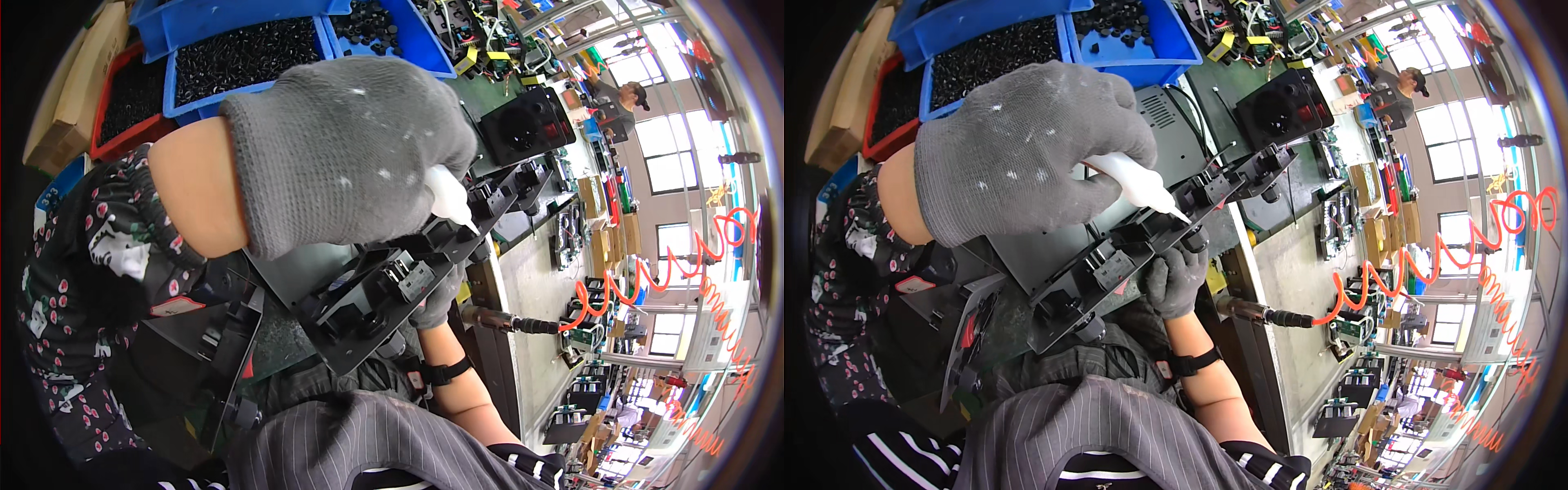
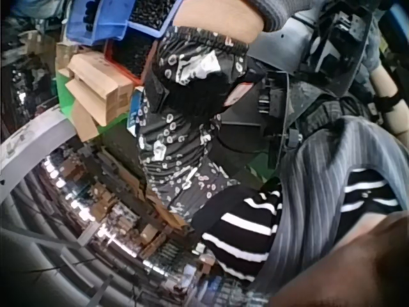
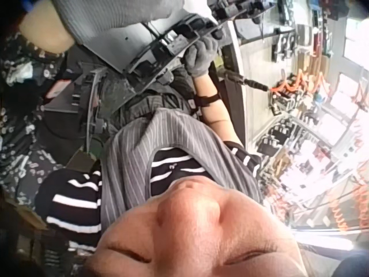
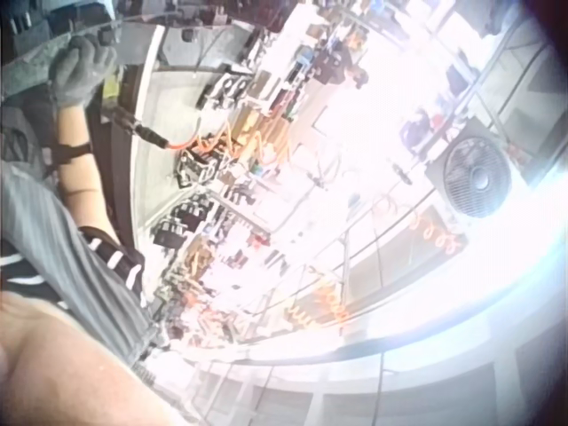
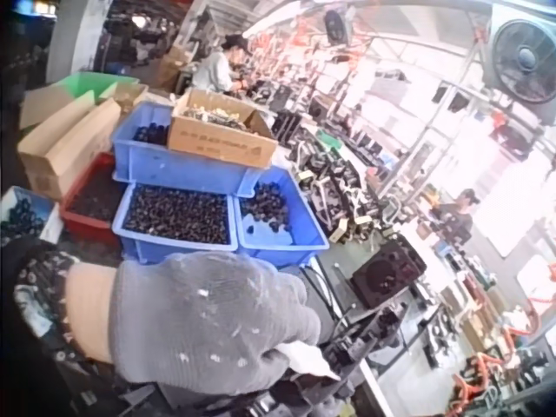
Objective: Manually assemble electronic components and secure with screws using a pneumatic screwdriver.
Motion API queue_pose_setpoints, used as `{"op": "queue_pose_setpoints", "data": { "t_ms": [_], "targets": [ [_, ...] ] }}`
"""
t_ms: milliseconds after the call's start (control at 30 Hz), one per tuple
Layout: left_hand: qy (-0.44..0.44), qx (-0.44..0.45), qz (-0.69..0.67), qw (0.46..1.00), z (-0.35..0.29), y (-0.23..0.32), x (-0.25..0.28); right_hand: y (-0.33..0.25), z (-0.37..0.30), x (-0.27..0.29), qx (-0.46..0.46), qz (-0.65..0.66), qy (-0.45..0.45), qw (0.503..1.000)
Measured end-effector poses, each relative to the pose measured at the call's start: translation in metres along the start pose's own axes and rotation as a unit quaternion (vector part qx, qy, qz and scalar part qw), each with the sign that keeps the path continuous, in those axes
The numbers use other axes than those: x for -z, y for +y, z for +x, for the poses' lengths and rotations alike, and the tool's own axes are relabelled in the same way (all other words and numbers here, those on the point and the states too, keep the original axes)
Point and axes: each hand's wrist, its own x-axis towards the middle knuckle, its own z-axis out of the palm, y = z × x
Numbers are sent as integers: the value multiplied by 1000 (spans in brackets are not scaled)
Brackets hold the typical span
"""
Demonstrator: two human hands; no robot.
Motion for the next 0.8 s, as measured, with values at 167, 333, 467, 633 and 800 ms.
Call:
{"op": "queue_pose_setpoints", "data": {
  "t_ms": [167,333,467,633,800],
  "targets": [
    [80,-59,38,994,2,5,-2,12,-26,-12,-175,102,-34,979],
    [124,-89,24,988,3,-2,-10,18,-37,-11,-188,78,-51,978],
    [156,-109,16,982,3,-8,-18,19,-37,-10,-187,69,-66,978],
    [198,-138,7,970,5,-12,-24,18,-37,-10,-181,50,-71,980],
    [45,-80,1,996,7,-12,-5,5,-17,-7,-173,93,-34,980]
  ]
}}
